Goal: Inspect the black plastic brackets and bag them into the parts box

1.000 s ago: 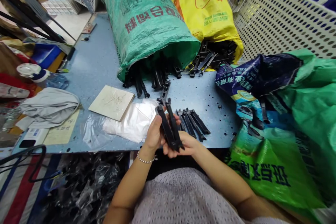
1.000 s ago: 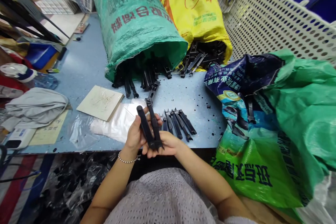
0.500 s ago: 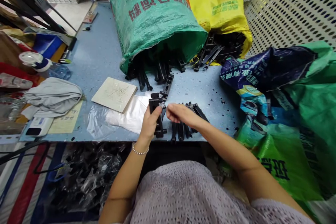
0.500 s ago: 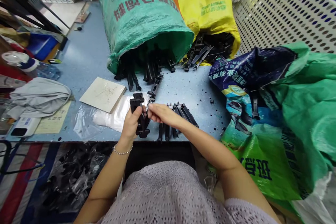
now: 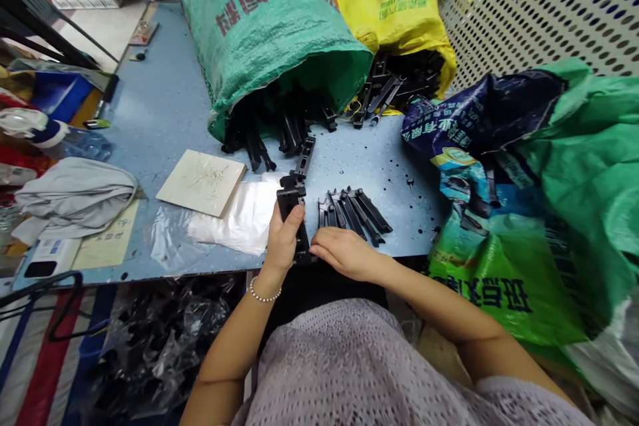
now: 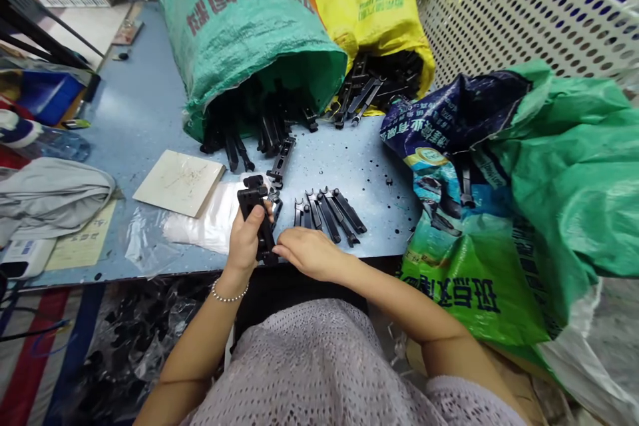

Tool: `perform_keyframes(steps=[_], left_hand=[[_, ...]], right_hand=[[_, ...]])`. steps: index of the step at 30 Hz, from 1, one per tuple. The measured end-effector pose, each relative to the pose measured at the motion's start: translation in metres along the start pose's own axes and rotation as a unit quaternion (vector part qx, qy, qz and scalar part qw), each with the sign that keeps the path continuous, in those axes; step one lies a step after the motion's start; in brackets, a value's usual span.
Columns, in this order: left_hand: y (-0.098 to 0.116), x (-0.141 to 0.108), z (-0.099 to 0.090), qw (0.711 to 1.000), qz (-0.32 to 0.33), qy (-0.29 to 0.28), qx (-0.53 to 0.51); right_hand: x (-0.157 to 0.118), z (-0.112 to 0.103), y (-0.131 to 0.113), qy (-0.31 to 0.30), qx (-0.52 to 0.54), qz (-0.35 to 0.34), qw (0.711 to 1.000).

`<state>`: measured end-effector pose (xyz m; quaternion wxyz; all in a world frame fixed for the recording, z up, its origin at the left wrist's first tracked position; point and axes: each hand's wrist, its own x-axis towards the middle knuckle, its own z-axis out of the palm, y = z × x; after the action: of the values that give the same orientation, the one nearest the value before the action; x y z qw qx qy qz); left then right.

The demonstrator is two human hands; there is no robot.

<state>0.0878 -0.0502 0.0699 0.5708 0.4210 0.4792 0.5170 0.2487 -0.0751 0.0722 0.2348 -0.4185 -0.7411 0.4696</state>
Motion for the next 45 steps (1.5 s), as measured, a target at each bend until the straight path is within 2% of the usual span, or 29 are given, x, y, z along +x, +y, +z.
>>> perform_keyframes(steps=[2,5,7,11,15,18,20,22,23,25,27,29,31,34,35,37,39,42,43,44,45], left_hand=[[0.002,-0.003,0.001,0.999,-0.016,-0.016,-0.027],[0.005,-0.011,0.000,0.999,0.006,-0.019,-0.043],[0.007,-0.015,-0.004,0.999,0.029,-0.004,-0.042],[0.006,-0.017,-0.011,0.999,0.037,0.012,-0.032],[-0.004,-0.031,-0.013,0.995,0.089,0.014,0.038],[-0.010,-0.039,-0.017,0.989,0.128,-0.003,0.079],[-0.011,-0.033,-0.025,0.984,0.132,-0.023,0.116],[-0.013,-0.019,-0.036,0.980,0.111,-0.018,0.167],[-0.014,-0.011,-0.041,0.978,0.091,-0.006,0.188],[-0.021,0.005,-0.046,0.980,0.034,0.026,0.195],[-0.033,0.012,-0.041,0.987,-0.032,0.044,0.149],[-0.046,0.011,-0.027,0.992,-0.089,0.048,0.073],[-0.055,0.005,-0.011,0.991,-0.127,0.050,-0.011],[-0.052,-0.004,0.002,0.980,-0.141,0.062,-0.128],[-0.048,-0.006,0.001,0.975,-0.148,0.050,-0.157],[-0.040,-0.008,-0.006,0.961,-0.192,-0.019,-0.197],[-0.032,-0.010,-0.018,0.933,-0.272,-0.116,-0.203],[-0.023,-0.012,-0.040,0.880,-0.374,-0.255,-0.140],[-0.021,-0.011,-0.047,0.872,-0.378,-0.294,-0.105],[-0.020,-0.010,-0.054,0.882,-0.351,-0.308,-0.060],[-0.020,-0.008,-0.060,0.908,-0.299,-0.295,-0.009]], right_hand=[[-0.004,0.000,-0.004,-0.009,-0.033,-0.005,0.999],[-0.008,0.007,-0.002,-0.052,0.107,0.060,0.991],[-0.011,0.010,0.000,-0.069,0.182,0.073,0.978],[-0.014,0.012,-0.002,-0.047,0.138,0.020,0.989],[-0.016,0.024,-0.001,-0.038,0.173,0.058,0.983],[-0.017,0.030,0.001,-0.028,0.125,0.046,0.991],[-0.019,0.027,0.005,-0.037,0.066,0.025,0.997],[-0.022,0.016,0.014,-0.005,-0.039,0.012,0.999],[-0.024,0.010,0.022,0.035,-0.112,0.020,0.993],[-0.030,-0.005,0.042,0.128,-0.255,0.067,0.956],[-0.035,-0.018,0.065,0.169,-0.343,0.115,0.917],[-0.038,-0.027,0.082,0.167,-0.372,0.125,0.905],[-0.039,-0.033,0.087,0.171,-0.368,0.101,0.908],[-0.036,-0.037,0.067,0.229,-0.310,0.044,0.922],[-0.034,-0.037,0.055,0.240,-0.278,0.020,0.930],[-0.027,-0.038,0.029,0.219,-0.232,-0.040,0.947],[-0.015,-0.038,0.007,0.139,-0.229,-0.111,0.957],[0.006,-0.037,-0.010,-0.009,-0.240,-0.187,0.953],[0.011,-0.037,-0.011,-0.043,-0.235,-0.200,0.950],[0.016,-0.036,-0.010,-0.063,-0.229,-0.204,0.950],[0.019,-0.036,-0.006,-0.068,-0.223,-0.198,0.952]])
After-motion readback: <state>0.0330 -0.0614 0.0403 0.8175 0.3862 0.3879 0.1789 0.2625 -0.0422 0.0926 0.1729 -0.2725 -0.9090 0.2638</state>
